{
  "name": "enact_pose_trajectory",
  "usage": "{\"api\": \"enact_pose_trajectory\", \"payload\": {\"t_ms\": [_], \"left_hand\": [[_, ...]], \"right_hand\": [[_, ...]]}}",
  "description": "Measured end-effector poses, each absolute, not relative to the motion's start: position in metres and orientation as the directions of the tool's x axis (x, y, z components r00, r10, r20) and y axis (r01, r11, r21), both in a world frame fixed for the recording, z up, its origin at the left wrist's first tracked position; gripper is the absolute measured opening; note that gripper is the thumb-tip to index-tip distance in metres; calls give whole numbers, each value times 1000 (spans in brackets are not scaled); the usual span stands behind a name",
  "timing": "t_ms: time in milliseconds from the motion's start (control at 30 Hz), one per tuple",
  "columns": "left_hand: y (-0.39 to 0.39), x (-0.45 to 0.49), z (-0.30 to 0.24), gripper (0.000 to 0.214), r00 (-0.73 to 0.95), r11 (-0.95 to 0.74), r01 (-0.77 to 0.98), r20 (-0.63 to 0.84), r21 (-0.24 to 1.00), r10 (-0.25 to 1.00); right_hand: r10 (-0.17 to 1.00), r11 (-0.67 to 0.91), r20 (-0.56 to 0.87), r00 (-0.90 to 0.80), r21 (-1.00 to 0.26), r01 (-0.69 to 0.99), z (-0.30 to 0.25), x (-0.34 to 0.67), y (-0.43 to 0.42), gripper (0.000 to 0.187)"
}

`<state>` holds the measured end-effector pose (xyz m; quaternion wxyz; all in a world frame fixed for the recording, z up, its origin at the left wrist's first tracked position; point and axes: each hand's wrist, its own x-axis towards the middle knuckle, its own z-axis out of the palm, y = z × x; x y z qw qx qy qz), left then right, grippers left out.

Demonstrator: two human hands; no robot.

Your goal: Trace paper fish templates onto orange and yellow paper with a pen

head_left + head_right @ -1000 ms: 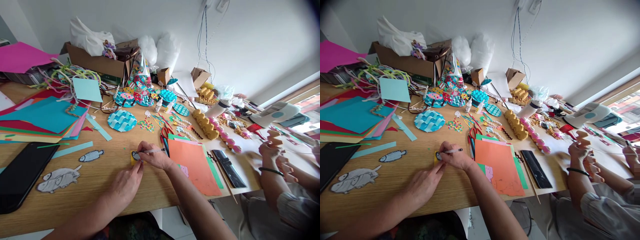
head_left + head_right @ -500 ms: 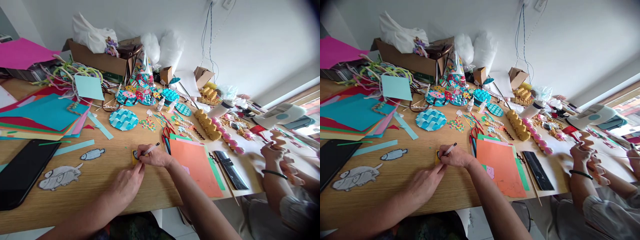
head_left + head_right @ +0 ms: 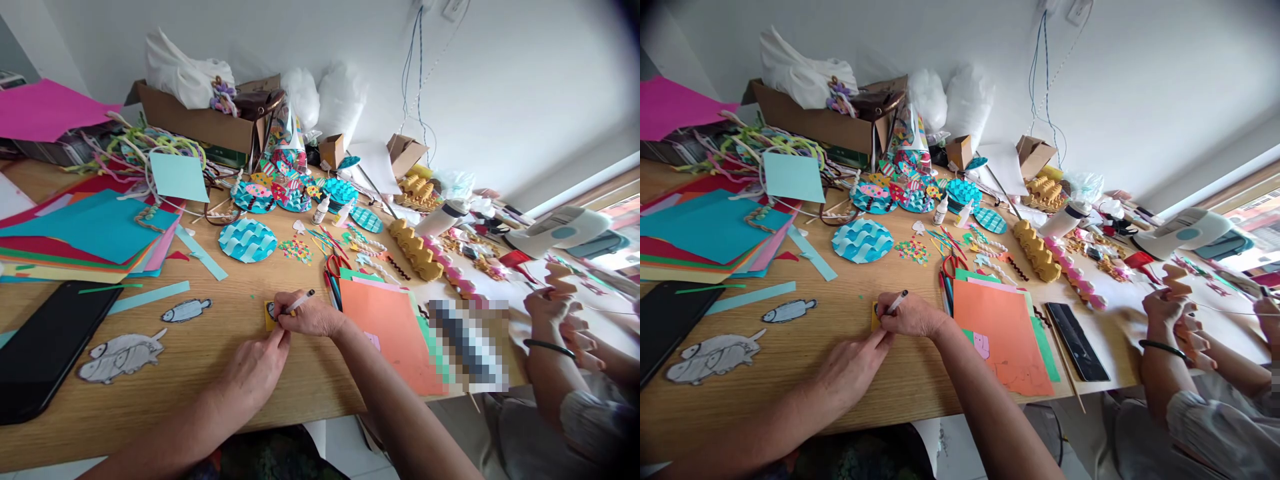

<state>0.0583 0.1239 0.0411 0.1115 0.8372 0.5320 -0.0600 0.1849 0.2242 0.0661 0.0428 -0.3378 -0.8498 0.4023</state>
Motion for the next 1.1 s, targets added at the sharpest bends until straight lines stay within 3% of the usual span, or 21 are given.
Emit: {"api": "enact_pose_trajectory", "payload": {"t_ms": [467, 1100], "left_hand": [[123, 59, 44, 57, 418, -395, 908, -243, 139, 875], [125, 59, 42, 53, 414, -380, 908, -246, 175, 876]], "right_hand": [[683, 441, -109, -722, -727, 527, 60, 184, 216, 15], [735, 406, -113, -669, -717, 567, 59, 181, 213, 15]]}}
